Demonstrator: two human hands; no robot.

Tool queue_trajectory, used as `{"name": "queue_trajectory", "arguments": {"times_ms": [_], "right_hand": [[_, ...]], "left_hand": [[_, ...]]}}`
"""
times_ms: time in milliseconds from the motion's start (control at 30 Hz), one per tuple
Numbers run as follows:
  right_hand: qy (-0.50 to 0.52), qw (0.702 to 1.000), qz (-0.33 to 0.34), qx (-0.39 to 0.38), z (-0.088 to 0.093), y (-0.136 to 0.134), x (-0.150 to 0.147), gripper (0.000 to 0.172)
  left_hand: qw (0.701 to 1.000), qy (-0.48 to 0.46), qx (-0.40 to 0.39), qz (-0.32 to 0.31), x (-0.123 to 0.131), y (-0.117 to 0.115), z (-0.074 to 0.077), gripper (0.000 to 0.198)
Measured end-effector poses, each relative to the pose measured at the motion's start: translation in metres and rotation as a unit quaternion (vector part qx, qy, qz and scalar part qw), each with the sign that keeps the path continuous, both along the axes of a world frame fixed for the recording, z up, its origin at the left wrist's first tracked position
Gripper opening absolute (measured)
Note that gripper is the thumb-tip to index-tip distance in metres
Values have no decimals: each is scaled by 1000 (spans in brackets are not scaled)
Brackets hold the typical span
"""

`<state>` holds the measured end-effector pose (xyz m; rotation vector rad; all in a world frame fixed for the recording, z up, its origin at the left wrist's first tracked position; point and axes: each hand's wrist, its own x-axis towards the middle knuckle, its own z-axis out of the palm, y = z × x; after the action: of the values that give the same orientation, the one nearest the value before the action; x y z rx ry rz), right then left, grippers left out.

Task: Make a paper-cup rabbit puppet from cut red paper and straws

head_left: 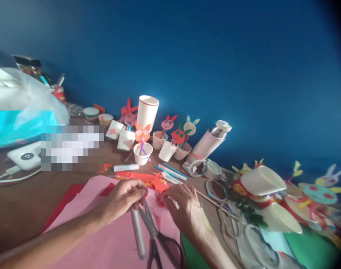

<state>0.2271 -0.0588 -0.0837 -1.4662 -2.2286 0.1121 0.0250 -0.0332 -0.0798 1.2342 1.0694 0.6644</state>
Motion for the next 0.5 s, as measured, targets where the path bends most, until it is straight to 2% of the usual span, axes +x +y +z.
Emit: {"name": "queue_trajectory", "arguments": {"times_ms": [133, 300, 500], "right_hand": [[18, 999, 35, -7, 2, -13, 2, 15], [21, 997, 68, 11, -19, -40, 1, 12], [-27, 999, 36, -2, -33, -55, -15, 14]], "left_hand": [[1000, 11, -8, -6, -1, 0, 4, 23], [1000, -1, -28, 7, -4, 4, 4, 19], [1000, 21, 8, -9, -3, 7, -3, 18]]}}
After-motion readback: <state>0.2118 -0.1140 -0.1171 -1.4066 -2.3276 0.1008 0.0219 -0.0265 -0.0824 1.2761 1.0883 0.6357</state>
